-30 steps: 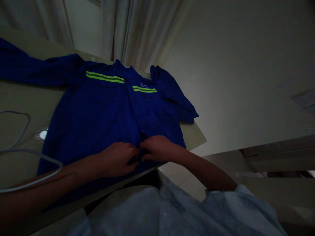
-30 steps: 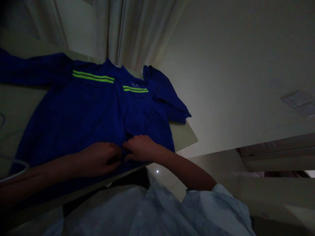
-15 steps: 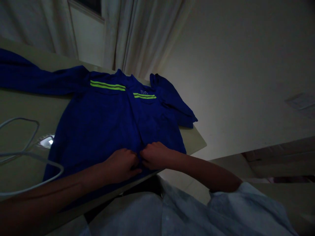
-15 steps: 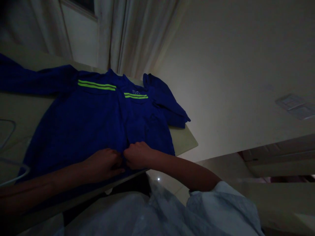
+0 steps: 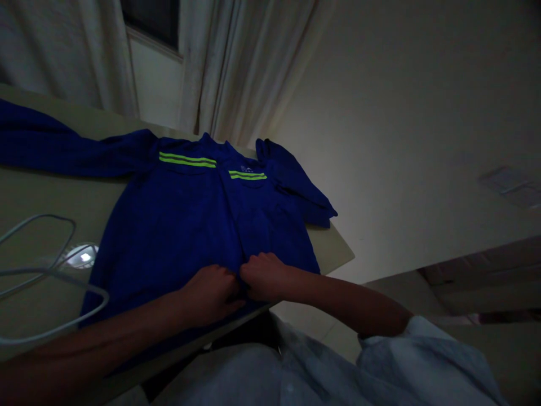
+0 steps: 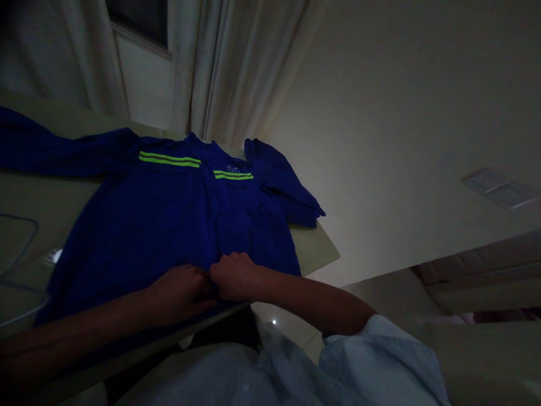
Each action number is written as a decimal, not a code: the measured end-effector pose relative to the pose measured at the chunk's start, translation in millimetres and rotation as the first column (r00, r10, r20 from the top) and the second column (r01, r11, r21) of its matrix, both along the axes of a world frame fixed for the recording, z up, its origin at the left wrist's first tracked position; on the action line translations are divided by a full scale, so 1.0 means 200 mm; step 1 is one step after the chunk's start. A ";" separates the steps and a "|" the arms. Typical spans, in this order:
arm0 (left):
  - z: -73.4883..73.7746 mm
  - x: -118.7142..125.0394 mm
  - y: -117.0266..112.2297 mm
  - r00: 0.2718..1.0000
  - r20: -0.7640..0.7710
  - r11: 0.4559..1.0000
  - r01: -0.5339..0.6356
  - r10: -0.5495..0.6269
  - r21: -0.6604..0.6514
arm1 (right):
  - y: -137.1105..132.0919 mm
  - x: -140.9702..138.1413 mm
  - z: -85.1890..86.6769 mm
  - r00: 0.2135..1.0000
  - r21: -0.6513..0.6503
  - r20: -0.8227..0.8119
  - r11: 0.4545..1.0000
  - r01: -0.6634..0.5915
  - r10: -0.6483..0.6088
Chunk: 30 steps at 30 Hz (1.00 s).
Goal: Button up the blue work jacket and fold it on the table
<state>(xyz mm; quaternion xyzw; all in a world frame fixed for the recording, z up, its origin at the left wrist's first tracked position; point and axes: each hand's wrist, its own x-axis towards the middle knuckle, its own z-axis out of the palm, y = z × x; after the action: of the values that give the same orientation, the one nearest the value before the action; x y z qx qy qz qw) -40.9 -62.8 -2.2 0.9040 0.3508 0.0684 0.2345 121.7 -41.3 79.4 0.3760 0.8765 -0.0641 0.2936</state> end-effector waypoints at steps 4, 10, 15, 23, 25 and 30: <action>-0.01 0.00 0.00 1.000 0.004 1.000 -0.002 0.001 0.018 | -0.02 -0.01 0.01 0.999 0.023 0.015 0.999 0.029 -0.029; -0.01 0.00 -0.01 1.000 0.006 1.000 0.012 -0.012 0.028 | 0.00 0.00 0.02 0.998 0.007 0.025 0.998 0.059 -0.059; 0.01 0.01 -0.01 1.000 -0.015 0.999 0.013 -0.012 0.035 | 0.03 0.00 0.03 0.996 -0.072 0.073 0.995 0.065 -0.059; 0.01 0.02 -0.01 0.999 -0.037 1.000 0.004 -0.004 0.009 | 0.04 0.00 0.01 0.998 -0.103 0.062 0.995 0.015 -0.008; 0.00 0.01 -0.01 1.000 -0.023 1.000 0.002 -0.002 0.014 | 0.03 0.00 0.02 0.997 -0.078 0.077 0.997 0.020 -0.014; -0.01 0.01 -0.01 1.000 -0.010 0.999 0.001 -0.001 0.044 | 0.06 0.00 0.03 0.995 -0.053 0.090 0.997 0.054 -0.050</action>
<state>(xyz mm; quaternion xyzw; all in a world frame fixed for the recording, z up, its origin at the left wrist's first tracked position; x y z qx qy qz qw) -38.7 -64.3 -3.4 0.9095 0.3498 0.0715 0.2129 122.7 -30.0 85.1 0.3929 0.8504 -0.0793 0.3408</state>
